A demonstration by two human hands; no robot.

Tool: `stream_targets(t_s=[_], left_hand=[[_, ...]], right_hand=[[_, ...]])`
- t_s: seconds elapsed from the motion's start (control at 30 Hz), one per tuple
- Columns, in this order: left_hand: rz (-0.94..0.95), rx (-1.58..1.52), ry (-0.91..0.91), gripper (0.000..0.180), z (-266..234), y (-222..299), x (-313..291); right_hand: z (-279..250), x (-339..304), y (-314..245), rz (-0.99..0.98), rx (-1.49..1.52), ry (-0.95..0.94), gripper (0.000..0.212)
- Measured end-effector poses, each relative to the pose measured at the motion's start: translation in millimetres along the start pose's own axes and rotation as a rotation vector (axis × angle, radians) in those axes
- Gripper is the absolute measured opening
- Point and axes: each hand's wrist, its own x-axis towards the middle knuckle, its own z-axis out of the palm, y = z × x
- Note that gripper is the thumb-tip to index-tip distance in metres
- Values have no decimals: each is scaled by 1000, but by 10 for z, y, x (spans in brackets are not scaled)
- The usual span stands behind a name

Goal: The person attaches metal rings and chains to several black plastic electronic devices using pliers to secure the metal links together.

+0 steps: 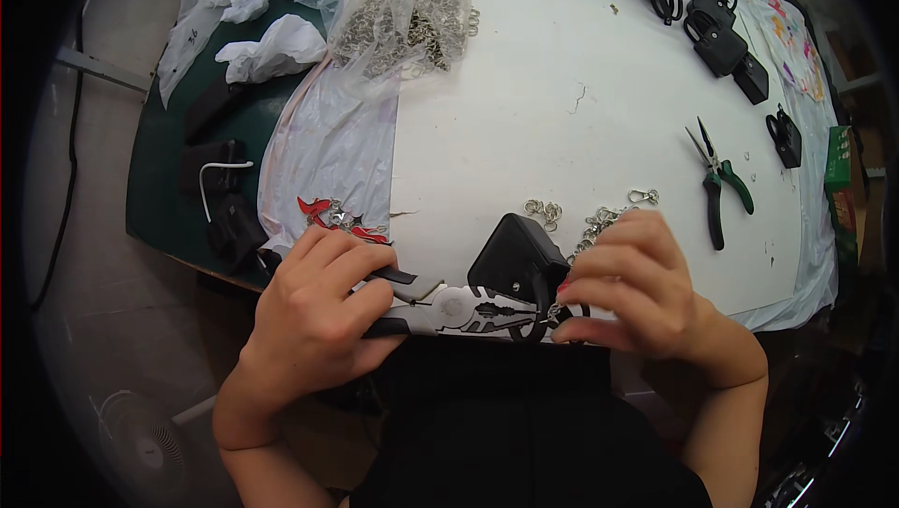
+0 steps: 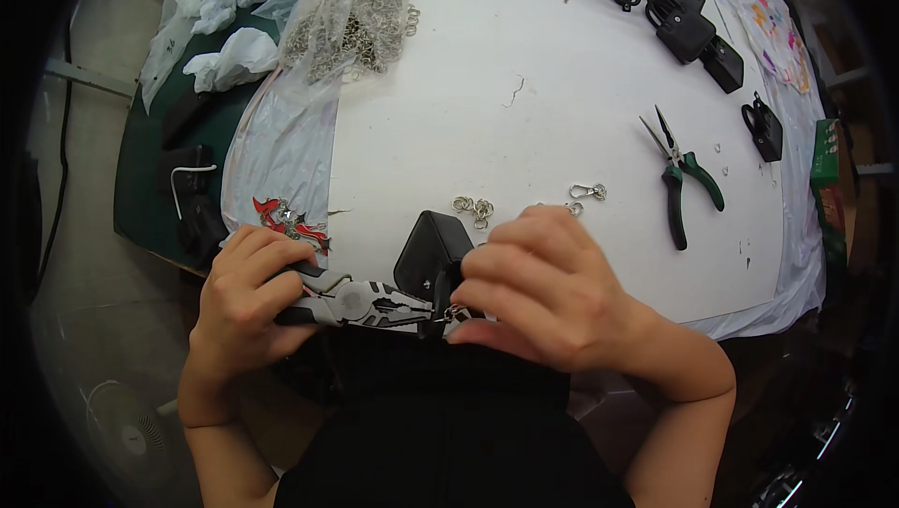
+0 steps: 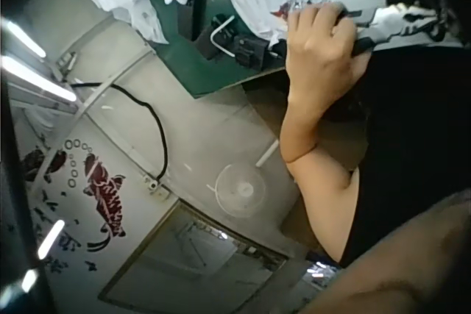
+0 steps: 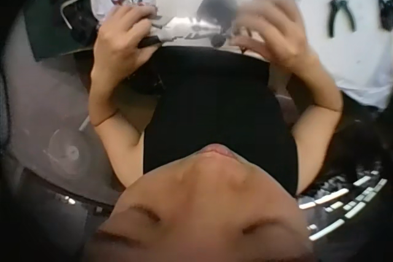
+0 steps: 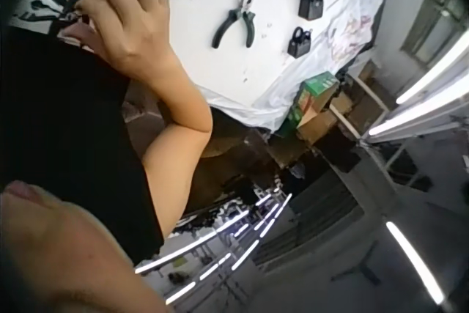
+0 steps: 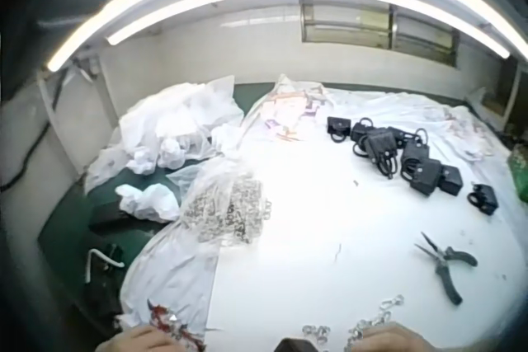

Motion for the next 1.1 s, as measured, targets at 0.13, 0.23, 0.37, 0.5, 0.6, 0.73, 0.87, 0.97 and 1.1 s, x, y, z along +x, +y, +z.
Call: stream_targets(t_s=[0.13,0.23,0.37,0.5,0.6,0.73,0.87,0.97,1.1], left_hand=[[-84,15,105,40,0,-2,-4],[-149,1,61,41,-60,-15,48],[-90,119,28,48,-84,-37,108],[-86,128,27,48,-103,-87,97],[-75,106,63,45,-95,-112,118],[-68,115,85,43,-88,-146,94],[-63,111,99,42,-105,-137,99],[-60,109,111,41,-121,-142,69],[-62,113,101,39,-127,-142,33]], right_hand=[[-405,-512,382,537,-388,114,66],[-580,-1090,671,839,-666,1,78],[-549,-1313,809,1004,-660,-89,63],[-655,-1142,760,1089,-416,-23,50],[-707,-951,470,1011,-5,6,45],[-630,-255,-62,548,162,-265,58],[-583,-51,-184,261,-78,-280,67],[-585,-3,-192,188,-188,-301,66],[-559,-7,-239,165,-201,-319,65]])
